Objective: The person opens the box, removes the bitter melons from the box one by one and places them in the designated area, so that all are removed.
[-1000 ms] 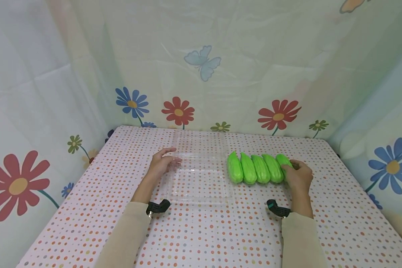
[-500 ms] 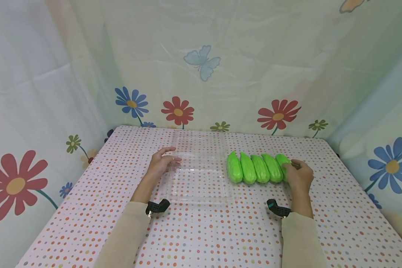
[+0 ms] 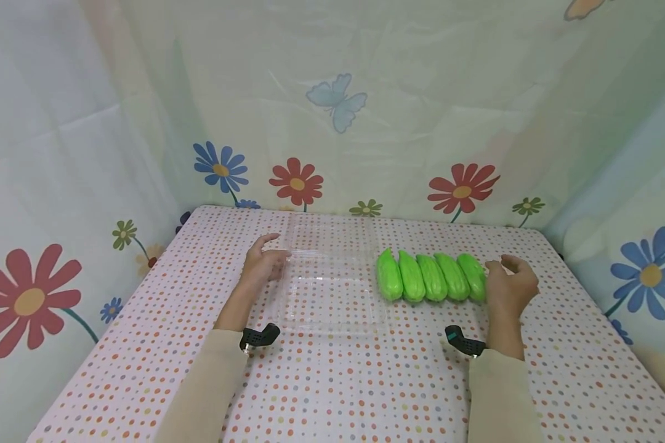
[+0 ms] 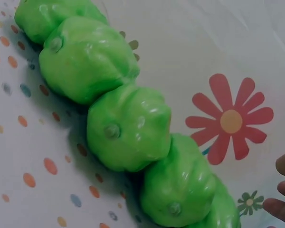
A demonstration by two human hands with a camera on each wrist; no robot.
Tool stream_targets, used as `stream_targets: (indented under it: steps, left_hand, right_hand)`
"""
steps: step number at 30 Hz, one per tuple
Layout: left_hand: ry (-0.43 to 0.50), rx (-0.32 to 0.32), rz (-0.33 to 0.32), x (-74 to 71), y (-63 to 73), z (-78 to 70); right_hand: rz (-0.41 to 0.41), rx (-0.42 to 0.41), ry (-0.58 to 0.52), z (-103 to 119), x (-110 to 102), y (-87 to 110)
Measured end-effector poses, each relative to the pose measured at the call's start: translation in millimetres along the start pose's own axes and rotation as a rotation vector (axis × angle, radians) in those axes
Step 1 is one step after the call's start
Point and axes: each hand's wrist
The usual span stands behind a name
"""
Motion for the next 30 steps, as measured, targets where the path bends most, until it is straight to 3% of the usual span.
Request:
stream_targets:
  steps: [7,11,15,19,23,30]
  left_hand:
    - [-0.092,0.065,-0.053,-1.2,0.0,-15.8]
    - [-0.153,0.096,-0.08,6.0,0.5,-24.5]
    - [-0.164,0.082,-0.09,12.5,4.8,-28.4]
    - [-0.156,0.079,-0.083,17.6,7.0,-29.9]
    - [-0.177,0.125,-0.071,21.1,6.6,-34.9]
    - [-0.322,0.215,0.026,25.9,11.4,-46.8]
  right_hand:
    - [-0.044,-0.047,-0.057,13.9,0.3,0.9]
    - [-0.064,-0.155,-0.028,27.5,5.0,8.2]
    - [-0.011,-0.218,-0.017,36.1,11.1,18.8]
    - [0.045,-0.227,0.003,37.5,15.4,23.0]
    - [0.075,-0.308,0.026,41.9,14.8,23.8]
    - [0.165,-0.467,0.102,57.3,10.0,26.6]
Point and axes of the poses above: each hand's wrist, its own y-axis away from the middle knuckle, its own x-axis out of the palm, z = x × y, and after that the axes turned 14 degrees about y, right-handed
